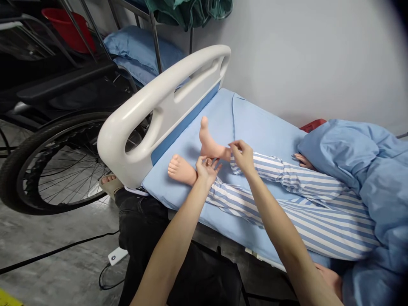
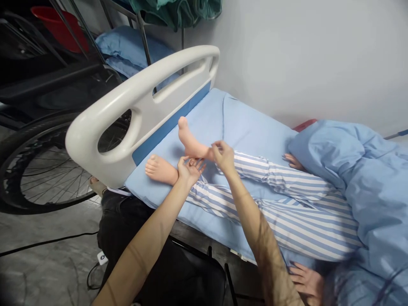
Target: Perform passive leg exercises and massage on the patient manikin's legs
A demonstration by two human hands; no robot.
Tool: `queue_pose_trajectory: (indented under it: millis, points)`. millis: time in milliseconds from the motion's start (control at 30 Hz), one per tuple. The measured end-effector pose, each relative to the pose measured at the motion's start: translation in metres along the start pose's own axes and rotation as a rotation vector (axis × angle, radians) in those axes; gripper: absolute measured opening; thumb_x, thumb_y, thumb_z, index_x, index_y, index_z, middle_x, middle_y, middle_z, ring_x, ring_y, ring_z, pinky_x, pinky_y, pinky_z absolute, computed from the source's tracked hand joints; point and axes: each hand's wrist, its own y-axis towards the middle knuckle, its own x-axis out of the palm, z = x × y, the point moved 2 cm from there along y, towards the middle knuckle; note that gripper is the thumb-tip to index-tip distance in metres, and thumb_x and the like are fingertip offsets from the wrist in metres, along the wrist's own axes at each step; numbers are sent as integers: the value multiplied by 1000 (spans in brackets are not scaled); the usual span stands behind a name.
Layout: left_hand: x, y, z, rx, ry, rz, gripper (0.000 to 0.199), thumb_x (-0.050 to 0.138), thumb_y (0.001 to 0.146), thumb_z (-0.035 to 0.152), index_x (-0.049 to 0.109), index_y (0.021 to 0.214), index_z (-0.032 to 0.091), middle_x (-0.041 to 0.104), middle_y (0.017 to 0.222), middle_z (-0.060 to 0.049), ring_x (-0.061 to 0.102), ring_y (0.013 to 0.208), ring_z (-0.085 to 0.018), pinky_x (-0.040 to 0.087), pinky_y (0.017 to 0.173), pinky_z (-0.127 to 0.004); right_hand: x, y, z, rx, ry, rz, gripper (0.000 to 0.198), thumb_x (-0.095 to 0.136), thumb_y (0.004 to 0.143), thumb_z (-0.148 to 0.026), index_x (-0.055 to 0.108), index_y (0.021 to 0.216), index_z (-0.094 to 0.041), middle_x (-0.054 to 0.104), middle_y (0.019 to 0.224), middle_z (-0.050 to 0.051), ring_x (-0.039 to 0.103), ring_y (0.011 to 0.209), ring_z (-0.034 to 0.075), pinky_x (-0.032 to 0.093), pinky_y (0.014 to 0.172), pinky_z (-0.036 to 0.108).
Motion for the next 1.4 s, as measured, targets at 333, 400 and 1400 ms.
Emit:
queue_pose_trajectory:
  millis: [333,400,1400]
  points:
    - [-1,-2,0,37,23,-39,31,54,69,28,27,57,22,47,58,-1,67,91,-27,48,71,-33,-106,-98,118,817,281,-607,21,67,82,-28,70,95,-12,74,101,11,70,89,17,57,81,28]
    - [-1,-2,0,43,20,-30,30,55,69,28,28,58,22,50,60,-2,68,94,-28,48,71,-32,-124,-102,145,941,413,-354,16,60,87,-23,67,96,-12,73,100,14,72,87,18,59,81,30]
    - [1,-6,2,116,106,-66,16,54,70,29,53,83,21,65,84,-5,66,75,-20,48,66,-31,-208,-107,211,885,1215,581,27,46,64,-22,54,90,-21,67,85,3,69,84,18,63,70,38]
